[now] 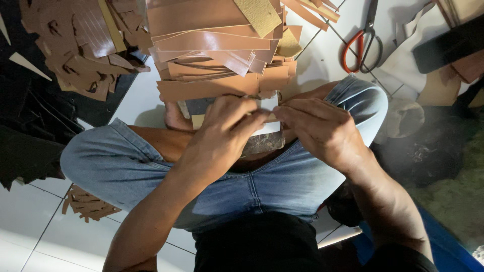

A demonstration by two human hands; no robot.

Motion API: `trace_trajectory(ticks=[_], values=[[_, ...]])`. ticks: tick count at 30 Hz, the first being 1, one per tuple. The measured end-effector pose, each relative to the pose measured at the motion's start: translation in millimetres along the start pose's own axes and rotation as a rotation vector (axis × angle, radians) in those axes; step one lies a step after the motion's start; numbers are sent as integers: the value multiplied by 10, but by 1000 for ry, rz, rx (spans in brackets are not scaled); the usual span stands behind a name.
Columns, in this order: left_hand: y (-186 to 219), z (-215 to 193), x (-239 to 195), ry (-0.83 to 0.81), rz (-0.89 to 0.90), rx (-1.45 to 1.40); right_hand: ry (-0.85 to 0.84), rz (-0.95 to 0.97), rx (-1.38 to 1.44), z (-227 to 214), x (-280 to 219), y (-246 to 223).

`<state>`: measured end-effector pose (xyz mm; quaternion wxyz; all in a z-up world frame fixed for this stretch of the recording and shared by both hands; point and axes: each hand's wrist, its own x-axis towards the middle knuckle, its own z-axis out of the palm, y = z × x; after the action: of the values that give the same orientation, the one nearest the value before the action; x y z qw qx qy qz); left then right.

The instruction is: The person sits cross-legged on the floor and repeatedly rubs the edges of small tan leather pieces against a white sanding block. The person handles the pieces one at a time, rubbing them on the block and then placing them into a growing pile.

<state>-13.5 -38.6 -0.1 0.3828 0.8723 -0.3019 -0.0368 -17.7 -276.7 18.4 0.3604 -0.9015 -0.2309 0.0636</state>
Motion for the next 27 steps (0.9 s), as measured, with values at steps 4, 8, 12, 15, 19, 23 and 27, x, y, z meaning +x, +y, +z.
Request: trace_trajectory(ticks=[4, 8, 12, 15, 19, 23, 27], values=[[-15, -27, -40, -30, 57, 69, -13, -138, -139, -11, 15, -2], [-28, -43, -31, -30, 102, 93, -45, -252, -269, -41, -15, 14], [-11, -42, -4, -86, 100, 113, 6, -30, -47, -4, -105, 86], [56, 21, 30, -52, 60, 63, 165, 376, 376, 168, -160, 77], [120, 95, 48, 1, 6, -5, 302, 658, 535, 609, -132, 25], [93, 48, 32, 10, -17, -67, 418, 585, 663, 812, -111, 59], [47, -38, -11, -20, -23, -80, 347, 663, 585, 750, -114, 99]])
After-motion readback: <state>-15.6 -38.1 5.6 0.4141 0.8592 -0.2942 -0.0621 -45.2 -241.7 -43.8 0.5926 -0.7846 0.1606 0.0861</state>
